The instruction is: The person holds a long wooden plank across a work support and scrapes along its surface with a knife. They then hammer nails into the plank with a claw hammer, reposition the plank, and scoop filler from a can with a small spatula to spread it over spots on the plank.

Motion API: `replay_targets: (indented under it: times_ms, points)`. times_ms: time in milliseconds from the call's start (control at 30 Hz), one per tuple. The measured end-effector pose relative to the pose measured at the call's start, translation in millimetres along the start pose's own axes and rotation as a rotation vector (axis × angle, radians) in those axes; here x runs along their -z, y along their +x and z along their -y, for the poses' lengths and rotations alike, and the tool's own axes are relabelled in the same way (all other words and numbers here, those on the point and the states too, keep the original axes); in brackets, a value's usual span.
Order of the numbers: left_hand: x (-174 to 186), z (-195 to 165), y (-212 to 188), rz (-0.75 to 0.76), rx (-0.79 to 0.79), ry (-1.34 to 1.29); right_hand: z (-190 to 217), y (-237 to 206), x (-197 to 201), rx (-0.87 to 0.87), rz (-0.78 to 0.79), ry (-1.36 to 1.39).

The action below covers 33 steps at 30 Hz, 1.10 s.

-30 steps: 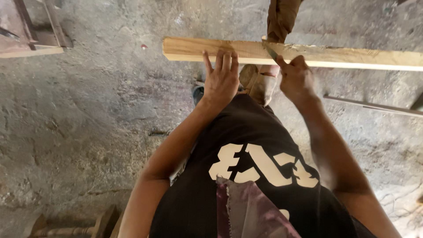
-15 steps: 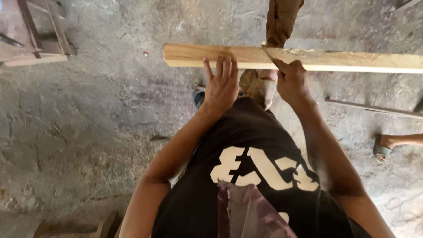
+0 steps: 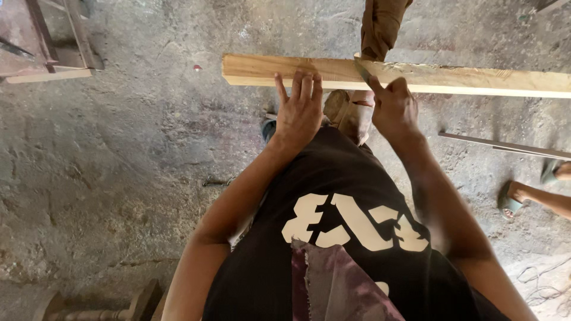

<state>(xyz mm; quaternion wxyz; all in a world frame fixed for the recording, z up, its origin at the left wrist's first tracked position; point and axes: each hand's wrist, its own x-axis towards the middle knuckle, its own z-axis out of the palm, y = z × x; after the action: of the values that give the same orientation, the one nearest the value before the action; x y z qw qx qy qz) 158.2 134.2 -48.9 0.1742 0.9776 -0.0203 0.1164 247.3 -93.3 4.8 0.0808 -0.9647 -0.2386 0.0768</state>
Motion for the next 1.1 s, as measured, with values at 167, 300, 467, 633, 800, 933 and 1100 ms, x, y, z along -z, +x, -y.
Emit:
replay_targets:
  times_ms: [167, 300, 467, 633, 800, 933, 1100]
  points:
    - [1, 0, 1, -0.01, 0.006, -0.017, -4, -3, -4, -0.073, 0.022, -0.012]
    - [-2, -1, 0, -0.023, 0.007, -0.017, 1, 0, -3, -0.061, 0.026, 0.107]
    - [-4, -3, -1, 0.002, -0.002, -0.015, 4, 6, -7, -0.025, 0.038, 0.199]
    - [-5, -5, 1, -0.031, 0.007, -0.032, -16, 5, -12, 0.017, -0.102, 0.254]
    - [-1, -8, -1, -0.002, -0.009, -0.025, -9, -2, -27, 0.058, -0.059, 0.33]
    - [3, -8, -2, 0.0, -0.001, -0.011, -3, -3, -18, 0.028, -0.11, 0.318]
    - [5, -8, -4, 0.013, 0.008, -0.025, 2, 5, -10, -0.117, 0.004, 0.237]
